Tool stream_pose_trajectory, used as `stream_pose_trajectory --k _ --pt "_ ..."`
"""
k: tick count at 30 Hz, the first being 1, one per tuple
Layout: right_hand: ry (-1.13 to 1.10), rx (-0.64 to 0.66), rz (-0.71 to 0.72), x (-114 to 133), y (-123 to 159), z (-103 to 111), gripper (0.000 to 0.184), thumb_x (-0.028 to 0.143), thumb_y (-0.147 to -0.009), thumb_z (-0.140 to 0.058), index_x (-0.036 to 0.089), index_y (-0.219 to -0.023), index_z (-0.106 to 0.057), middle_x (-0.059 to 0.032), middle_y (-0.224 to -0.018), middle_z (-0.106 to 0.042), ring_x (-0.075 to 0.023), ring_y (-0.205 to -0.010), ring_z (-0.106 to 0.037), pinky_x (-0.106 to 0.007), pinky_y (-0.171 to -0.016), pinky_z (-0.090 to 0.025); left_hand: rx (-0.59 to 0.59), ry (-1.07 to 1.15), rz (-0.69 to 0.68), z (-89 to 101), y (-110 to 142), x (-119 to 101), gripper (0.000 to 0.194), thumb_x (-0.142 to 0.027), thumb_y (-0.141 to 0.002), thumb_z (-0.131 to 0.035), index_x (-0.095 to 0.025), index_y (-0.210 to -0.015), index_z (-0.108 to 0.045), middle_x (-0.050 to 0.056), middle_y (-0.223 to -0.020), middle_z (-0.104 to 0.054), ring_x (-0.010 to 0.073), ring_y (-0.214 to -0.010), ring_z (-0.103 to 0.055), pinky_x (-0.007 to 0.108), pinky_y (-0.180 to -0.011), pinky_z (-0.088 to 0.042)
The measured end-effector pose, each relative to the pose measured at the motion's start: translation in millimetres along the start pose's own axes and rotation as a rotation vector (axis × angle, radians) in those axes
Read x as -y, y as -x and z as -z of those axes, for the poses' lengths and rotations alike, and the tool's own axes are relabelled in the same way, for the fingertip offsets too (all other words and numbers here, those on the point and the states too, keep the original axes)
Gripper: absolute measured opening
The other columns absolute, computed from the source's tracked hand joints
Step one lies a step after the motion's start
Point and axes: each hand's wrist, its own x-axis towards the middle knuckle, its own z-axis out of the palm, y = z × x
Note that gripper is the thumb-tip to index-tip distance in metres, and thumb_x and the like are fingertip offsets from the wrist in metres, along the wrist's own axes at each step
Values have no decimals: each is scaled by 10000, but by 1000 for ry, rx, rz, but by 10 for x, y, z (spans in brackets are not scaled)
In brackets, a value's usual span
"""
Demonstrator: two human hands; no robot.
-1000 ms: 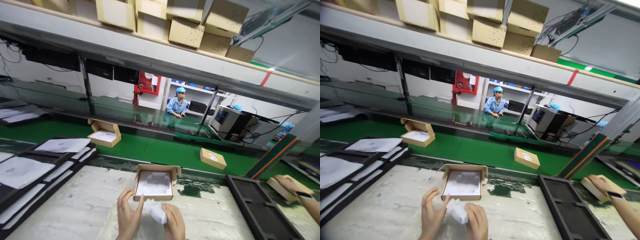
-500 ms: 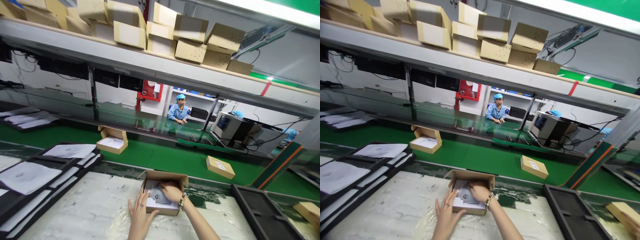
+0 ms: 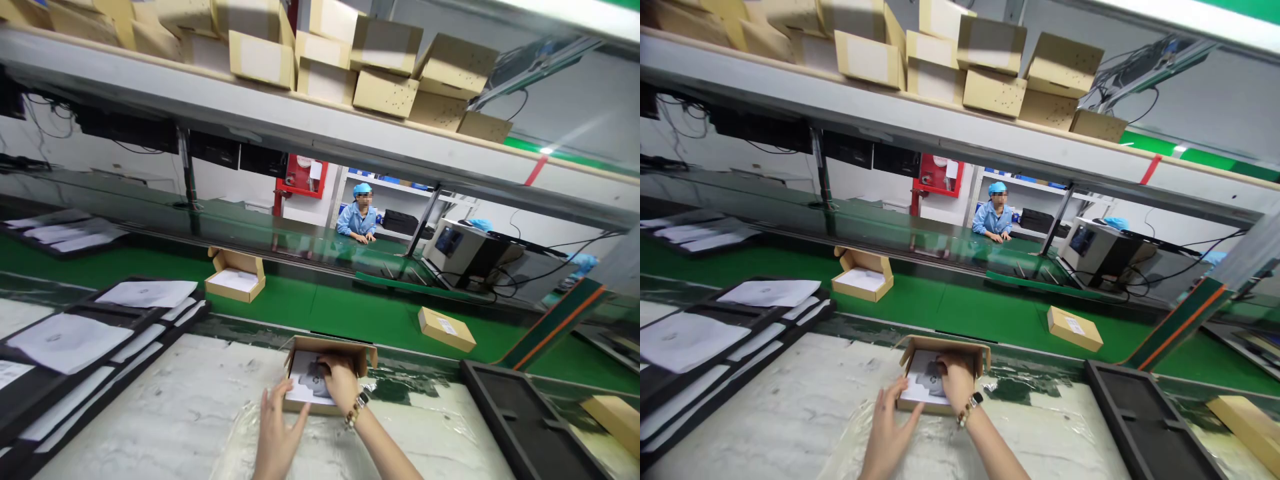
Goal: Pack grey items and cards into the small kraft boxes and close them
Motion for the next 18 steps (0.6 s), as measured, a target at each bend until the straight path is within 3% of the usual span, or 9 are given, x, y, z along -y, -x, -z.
stream_pose_trajectory --k 1,3,5,6,7,9,12,15,18 --pt "-17 -74 30 5 137 76 273 154 -904 -536 231 -1108 -700 -83 -1057 -705 -259 -1001 -657 -361 -854 -534 -71 1 49 96 -82 37 368 -447 -867 -609 -204 -1121 -499 111 -1105 -614 323 -1113 -588 550 -1022 -416" --pt "-71 -356 58 -49 430 246 283 228 -933 -564 209 -1209 -622 -111 -1085 -659 -253 -989 -627 -361 -831 -526 -127 23 124 309 -324 126 462 -527 -836 -623 -197 -1127 -481 39 -883 -562 269 -867 -611 442 -860 -493" --pt "-130 -667 -45 -174 629 417 399 317 -934 -607 170 -1297 -528 -103 -977 -617 -216 -796 -596 -316 -690 -510 32 88 123 497 -649 163 599 -520 -863 -587 -188 -1316 -378 -41 -747 -471 198 -679 -560 342 -735 -491" --pt "-164 -729 -114 -245 657 498 514 364 -931 -615 154 -1370 -451 -80 -928 -592 -188 -694 -558 -291 -623 -487 170 127 100 559 -827 144 675 -493 -882 -566 -188 -1413 -283 -65 -708 -447 173 -616 -532 297 -683 -473" --pt "-193 -696 -176 -313 633 574 636 409 -933 -604 142 -1448 -345 -57 -901 -575 -166 -623 -521 -273 -579 -463 314 162 73 593 -1003 100 730 -464 -896 -548 -189 -1475 -198 -79 -678 -442 159 -576 -513 265 -644 -451" --pt "-229 -449 -215 -414 458 706 729 464 -966 -512 133 -1527 -185 -12 -818 -565 -147 -534 -484 -251 -529 -420 550 226 51 579 -1317 -39 708 -434 -919 -507 -191 -1509 -201 -79 -629 -489 160 -559 -524 248 -630 -430" --pt "-220 -136 -164 -458 156 831 518 406 -1005 -358 123 -1439 -381 21 -639 -544 -174 -511 -520 -249 -513 -376 694 298 92 471 -1558 -220 503 -442 -949 -401 -138 -1333 -519 -33 -551 -553 188 -537 -554 275 -624 -446" --pt "-223 -67 -126 -447 237 796 372 257 -937 -359 163 -1246 -543 -1 -637 -593 -201 -571 -596 -258 -559 -428 703 304 35 475 -1418 -156 421 -371 -915 -431 -167 -1230 -622 39 -695 -671 236 -679 -636 324 -704 -510" --pt "-169 -11 -28 -517 739 520 577 143 -736 -467 244 -1303 -510 -49 -931 -701 -235 -808 -687 -279 -688 -523 747 235 -160 572 -980 176 559 -246 -818 -566 -319 -1371 -544 71 -1132 -674 288 -1066 -612 410 -953 -492"
